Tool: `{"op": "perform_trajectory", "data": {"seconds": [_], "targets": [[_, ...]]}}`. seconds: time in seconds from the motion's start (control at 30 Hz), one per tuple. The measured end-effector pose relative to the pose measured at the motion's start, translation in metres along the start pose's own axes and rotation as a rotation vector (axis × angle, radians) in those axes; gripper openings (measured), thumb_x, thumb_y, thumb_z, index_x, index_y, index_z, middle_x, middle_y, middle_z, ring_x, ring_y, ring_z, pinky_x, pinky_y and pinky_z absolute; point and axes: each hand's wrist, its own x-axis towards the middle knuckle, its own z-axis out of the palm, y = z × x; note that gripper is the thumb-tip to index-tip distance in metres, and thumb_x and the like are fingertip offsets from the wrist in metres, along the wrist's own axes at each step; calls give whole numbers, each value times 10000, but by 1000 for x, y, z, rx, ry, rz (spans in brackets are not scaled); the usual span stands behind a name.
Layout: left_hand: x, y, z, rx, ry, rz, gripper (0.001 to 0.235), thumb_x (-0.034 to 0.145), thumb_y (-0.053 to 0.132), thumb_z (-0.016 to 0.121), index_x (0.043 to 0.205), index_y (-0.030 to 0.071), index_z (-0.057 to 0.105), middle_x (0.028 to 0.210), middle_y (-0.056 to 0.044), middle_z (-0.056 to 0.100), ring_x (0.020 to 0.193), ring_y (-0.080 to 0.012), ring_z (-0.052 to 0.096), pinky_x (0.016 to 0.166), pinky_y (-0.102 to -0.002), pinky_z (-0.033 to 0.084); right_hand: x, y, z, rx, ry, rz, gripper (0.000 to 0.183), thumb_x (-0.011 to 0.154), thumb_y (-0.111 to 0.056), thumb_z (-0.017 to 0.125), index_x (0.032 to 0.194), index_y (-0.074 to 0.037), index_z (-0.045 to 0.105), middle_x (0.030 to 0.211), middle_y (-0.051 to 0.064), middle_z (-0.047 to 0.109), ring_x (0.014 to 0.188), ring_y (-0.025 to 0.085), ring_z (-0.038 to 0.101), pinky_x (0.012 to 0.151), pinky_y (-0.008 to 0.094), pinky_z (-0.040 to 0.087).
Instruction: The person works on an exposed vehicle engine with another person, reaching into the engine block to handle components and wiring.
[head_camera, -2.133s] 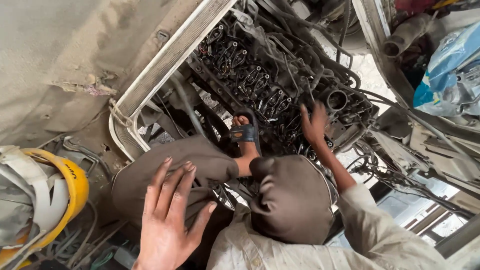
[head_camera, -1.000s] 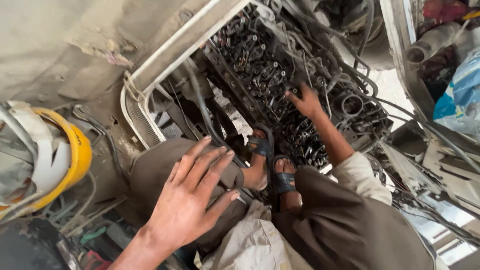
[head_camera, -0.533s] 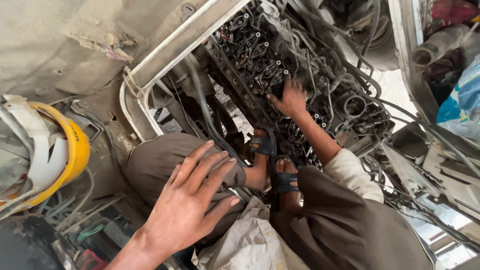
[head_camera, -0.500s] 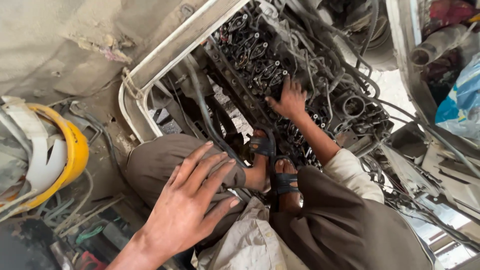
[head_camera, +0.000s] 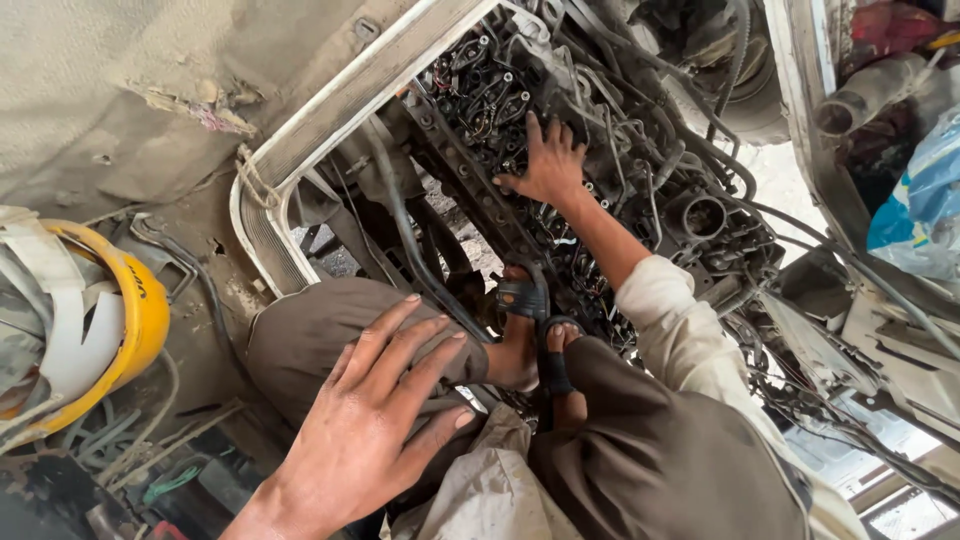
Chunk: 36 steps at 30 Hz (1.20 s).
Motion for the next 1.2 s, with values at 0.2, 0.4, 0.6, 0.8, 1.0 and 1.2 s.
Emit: {"op": "perform_trajectory", "data": {"seconds": [0.2,0.4,0.6,0.8,1.0,1.2], "targets": [[-2,-4,5,-7,-13,-18,590,900,402,711,1339,23,601,1412,-175,536,1450,-396,350,1086,-557,376,19,-19,4,-82,-17,51,1383,674,-775,794,1611,6,142,1558,341,319,1450,518,302,1126,692,297],[-3,-6,7,0,-27,-32,595,903,417,700,1342,29,597,1412,-173,530,1450,-391,342,1086,-555,368,20,-17,6,-202,-28,14,1341,697,-756,771,1590,52,181,1509,361,381,1430,521,325,1167,648,221],[-2,-7,7,1,-37,-35,591,909,423,694,1344,36,596,1420,-173,522,1448,-392,338,1088,-553,363,21,-20,-12,-236,-149,6,1351,686,-739,763,1620,25,155,1480,355,416,1419,514,355,1177,617,220],[-3,-7,8,-3,-57,-29,583,923,430,673,1350,43,586,1445,-173,495,1455,-393,321,1094,-553,356,35,-12,-24,-43,-113,80,1355,687,-875,704,1577,7,189,1504,367,367,1404,530,347,1166,641,253],[-3,-10,9,0,-117,-43,590,941,450,642,1372,55,564,1458,-183,455,1460,-399,280,1084,-587,333,61,-9,3,26,-111,126,1342,716,-841,687,1582,53,186,1558,345,336,1457,484,339,1165,619,300],[-4,-12,7,-19,-137,-43,587,953,464,623,1369,55,559,1467,-196,440,1466,-405,268,1075,-594,335,71,-6,15,-133,-101,91,1226,765,-812,698,1533,59,304,1550,357,344,1457,495,328,1190,602,265]]}}
